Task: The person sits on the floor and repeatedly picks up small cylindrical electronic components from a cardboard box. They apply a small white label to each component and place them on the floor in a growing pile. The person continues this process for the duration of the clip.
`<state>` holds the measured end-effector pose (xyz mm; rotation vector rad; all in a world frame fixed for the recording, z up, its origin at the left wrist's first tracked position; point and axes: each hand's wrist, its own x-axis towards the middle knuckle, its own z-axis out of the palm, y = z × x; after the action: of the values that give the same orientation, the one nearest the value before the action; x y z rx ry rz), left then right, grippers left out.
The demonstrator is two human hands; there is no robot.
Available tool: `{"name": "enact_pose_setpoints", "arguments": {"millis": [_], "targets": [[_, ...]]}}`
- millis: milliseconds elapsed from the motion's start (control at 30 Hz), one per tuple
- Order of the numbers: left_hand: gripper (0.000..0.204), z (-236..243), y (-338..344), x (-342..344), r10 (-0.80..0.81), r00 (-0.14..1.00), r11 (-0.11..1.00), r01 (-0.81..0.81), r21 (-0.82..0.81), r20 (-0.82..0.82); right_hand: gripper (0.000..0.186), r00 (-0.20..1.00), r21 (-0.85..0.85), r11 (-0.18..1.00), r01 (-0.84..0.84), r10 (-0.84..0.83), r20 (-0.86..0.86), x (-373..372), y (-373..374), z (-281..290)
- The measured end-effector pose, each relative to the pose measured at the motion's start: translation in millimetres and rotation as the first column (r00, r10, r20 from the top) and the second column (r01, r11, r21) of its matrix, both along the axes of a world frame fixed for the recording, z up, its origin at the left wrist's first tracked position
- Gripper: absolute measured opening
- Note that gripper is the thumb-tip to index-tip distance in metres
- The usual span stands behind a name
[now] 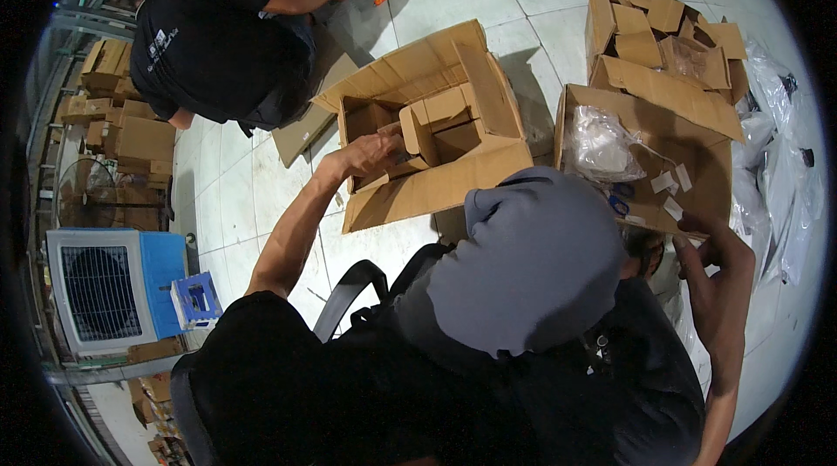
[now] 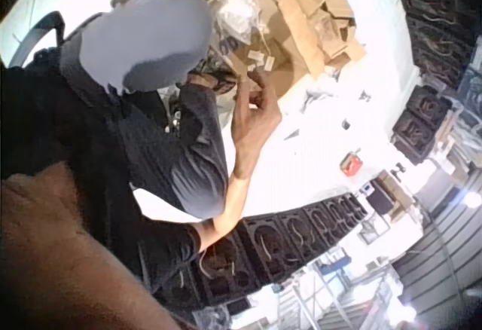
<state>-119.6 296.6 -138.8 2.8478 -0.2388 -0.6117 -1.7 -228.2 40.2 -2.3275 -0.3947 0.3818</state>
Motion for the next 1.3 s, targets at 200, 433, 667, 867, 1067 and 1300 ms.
{"name": "enact_pose_setpoints", "arguments": {"millis": [200, 433, 667, 867, 1067, 1300], "targets": [[0.055, 38.9, -25.2, 9.5, 0.114, 0.986, 0.99, -0.102, 0.1, -0.12, 0.024, 0.999, 0.076, 0.997, -0.024, 0.021, 0.029, -1.6, 3.2, -0.8], [0.044, 15.5, -27.8, -11.6, 0.37, 0.869, 0.92, -0.393, 0.005, 0.328, 0.023, 0.998, 0.088, 0.995, -0.055, 0.051, 0.038, 0.1, 0.1, -2.7], [0.02, 103.9, -98.1, 6.8, 0.75, 0.494, 0.661, -0.543, -0.518, 0.439, 0.024, 0.973, -0.003, 0.985, -0.175, 0.174, 0.15, 7.4, 8.6, 7.1], [0.022, 101.0, -197.0, 136.8, 0.746, 0.639, 0.121, -0.407, -0.906, -0.187, 0.025, 0.991, 0.03, 0.992, -0.123, 0.121, 0.049, 9.5, -3.8, 9.8], [0.043, 58.6, -305.0, 299.7, 0.629, 0.759, -0.037, -0.184, -0.982, -0.166, 0.028, 0.989, -0.025, 0.991, -0.134, 0.135, 0.067, 15.3, -11.0, 1.0], [0.043, 71.9, -298.9, 265.4, 0.561, 0.818, 0.438, -0.163, -0.884, 0.127, 0.029, 0.981, -0.029, 0.984, -0.178, 0.179, 0.078, 16.4, -10.6, -2.5]]}}
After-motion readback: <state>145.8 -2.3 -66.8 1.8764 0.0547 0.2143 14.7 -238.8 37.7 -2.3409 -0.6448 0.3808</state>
